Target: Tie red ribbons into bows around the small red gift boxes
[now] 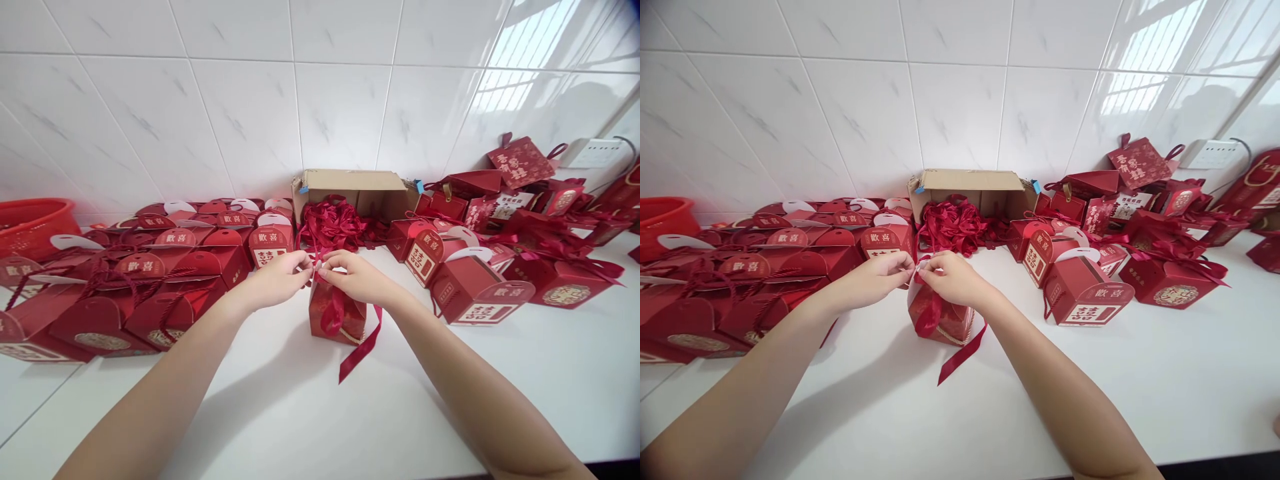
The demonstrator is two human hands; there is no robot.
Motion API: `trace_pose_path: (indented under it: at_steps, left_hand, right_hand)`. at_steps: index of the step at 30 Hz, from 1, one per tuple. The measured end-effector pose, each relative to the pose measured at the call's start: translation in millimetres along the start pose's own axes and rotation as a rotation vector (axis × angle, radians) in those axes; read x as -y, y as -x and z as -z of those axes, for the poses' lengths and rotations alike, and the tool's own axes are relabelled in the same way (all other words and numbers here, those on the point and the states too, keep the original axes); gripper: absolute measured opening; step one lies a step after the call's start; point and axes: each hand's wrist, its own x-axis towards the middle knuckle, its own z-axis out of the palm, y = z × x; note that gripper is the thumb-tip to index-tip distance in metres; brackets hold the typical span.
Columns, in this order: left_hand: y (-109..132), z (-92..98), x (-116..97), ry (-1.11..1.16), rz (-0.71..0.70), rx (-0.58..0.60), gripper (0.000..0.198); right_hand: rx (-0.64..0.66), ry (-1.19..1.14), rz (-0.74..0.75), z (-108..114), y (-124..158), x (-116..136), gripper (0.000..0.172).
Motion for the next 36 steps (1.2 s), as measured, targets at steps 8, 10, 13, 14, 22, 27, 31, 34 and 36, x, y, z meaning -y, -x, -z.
trace_pose_path:
  at_steps: [8,10,13,14,22,27,31,34,36]
  left_hand:
    - [20,81.6,30,-0.62,0.25,-0.622,0.007]
    - [26,94.7,31,-0.642,0.198,-0.741,0.006]
    - [21,80.4,23,-0.408,0.022,-0.708,0.014]
    - [16,66.8,20,-0.247,-0.032,-0.614,0.017]
    - [-4,-47.7,22,0.606,0.129,0.07,0.046]
    - [24,-42.0,34,0.662,0.184,0.191,0.047]
    - [43,-28.6,43,0.584,0.167,0.26,0.047]
    - [53,-21.8,46,0.504,0.081,0.325,0.047]
    - [59,-18.2,47,0.496,0.054,0.34,0.047]
  right_hand:
    - [-0.316,0.218,-0.058,58,25,1,0.016]
    - [-0.262,0.202,-0.109,68,37,-3,0.018]
    - [-0.082,0.174,-0.212,66,51,-17,0.023]
    - [-0.036,0.147,-0.244,61,54,-22,0.026]
    - [0.099,-0.403,-0.247,15,60,-64,0.042]
    - [0.248,-0.625,-0.198,8,66,-67,0.042]
    - [0.248,-0.575,-0.147,7,70,-62,0.041]
    - [0.172,-0.415,-0.125,10,75,-57,0.041]
    - [0.172,-0.343,-0.122,15,80,-52,0.039]
